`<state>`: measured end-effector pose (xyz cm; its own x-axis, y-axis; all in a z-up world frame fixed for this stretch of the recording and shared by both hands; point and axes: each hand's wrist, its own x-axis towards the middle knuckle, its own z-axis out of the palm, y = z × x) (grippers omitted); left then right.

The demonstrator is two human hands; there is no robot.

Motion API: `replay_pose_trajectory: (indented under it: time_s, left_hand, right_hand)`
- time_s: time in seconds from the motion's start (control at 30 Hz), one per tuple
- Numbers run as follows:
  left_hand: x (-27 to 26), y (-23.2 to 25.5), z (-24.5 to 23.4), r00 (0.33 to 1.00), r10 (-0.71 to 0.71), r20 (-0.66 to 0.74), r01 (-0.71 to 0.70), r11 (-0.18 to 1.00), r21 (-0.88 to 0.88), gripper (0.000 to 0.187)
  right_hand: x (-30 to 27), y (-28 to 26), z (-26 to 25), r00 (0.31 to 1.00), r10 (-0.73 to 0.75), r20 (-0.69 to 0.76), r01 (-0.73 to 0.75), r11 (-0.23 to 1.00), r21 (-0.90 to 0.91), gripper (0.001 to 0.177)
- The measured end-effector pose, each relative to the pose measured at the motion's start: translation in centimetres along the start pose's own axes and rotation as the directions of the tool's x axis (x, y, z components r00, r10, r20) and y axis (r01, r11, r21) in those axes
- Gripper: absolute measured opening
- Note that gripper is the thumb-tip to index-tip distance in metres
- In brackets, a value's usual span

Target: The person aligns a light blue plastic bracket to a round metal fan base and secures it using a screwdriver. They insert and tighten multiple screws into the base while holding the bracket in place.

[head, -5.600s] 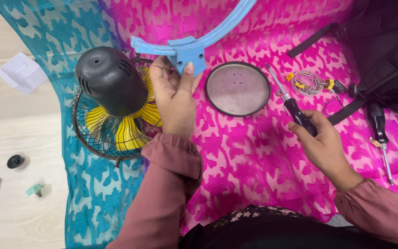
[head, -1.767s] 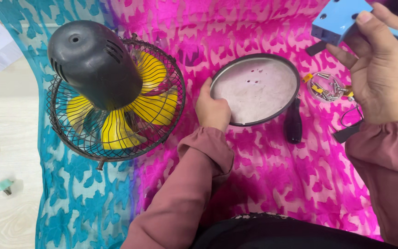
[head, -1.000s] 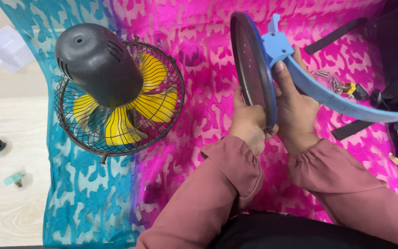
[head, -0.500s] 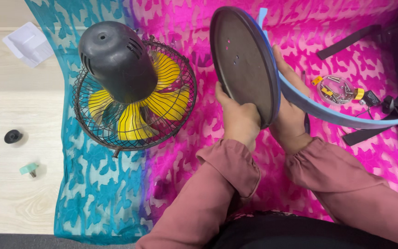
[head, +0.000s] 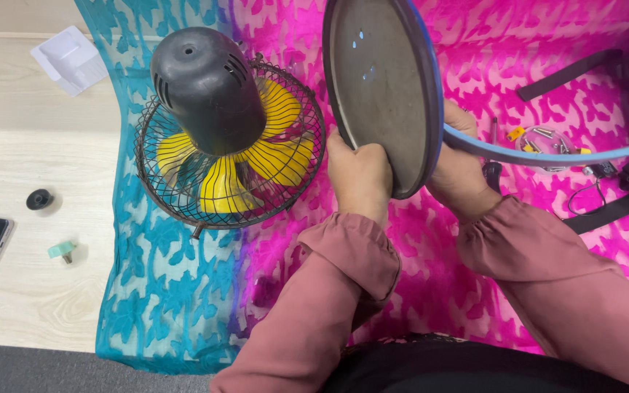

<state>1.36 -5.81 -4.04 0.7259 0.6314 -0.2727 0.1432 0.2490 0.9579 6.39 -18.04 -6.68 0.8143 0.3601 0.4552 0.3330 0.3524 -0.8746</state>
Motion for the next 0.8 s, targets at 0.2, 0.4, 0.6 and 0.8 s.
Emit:
replay_pose_trajectory:
  time_s: [0.2, 0.4, 0.6, 0.8]
  left_hand:
    - [1.5, -2.2, -0.3, 0.970, 0.207, -0.125, -0.201, 0.978, 0.055, 0.054]
    - [2.3, -2.5, 0.4, 0.981, -0.016, -0.193, 0.057, 0.976, 0.212, 0.065]
    - [0.9, -1.2, -0.4, 0.976, 0.208, -0.061, -0.205, 0.977, 0.054, 0.055]
    - [1.3, -1.0, 0.1, 0.982, 0.176, 0.065, -0.139, 0.916, -0.377, 0.032]
  right_hand:
    - [-0.6, 1.8, -1.5, 0.944, 0.329, 0.041, -0.318, 0.865, 0.387, 0.025]
    - [-2.2, 5.2, -2.6, 0.842, 0.536, 0.053, -0.399, 0.554, 0.730, 0.045]
    - [-2.8, 7.4, -3.9, 0.853, 0.517, 0.071, -0.339, 0.445, 0.829, 0.049]
    - [-4.1, 8.0, -6.0, 0.856, 0.517, -0.003, -0.160, 0.271, 0.949, 0.053]
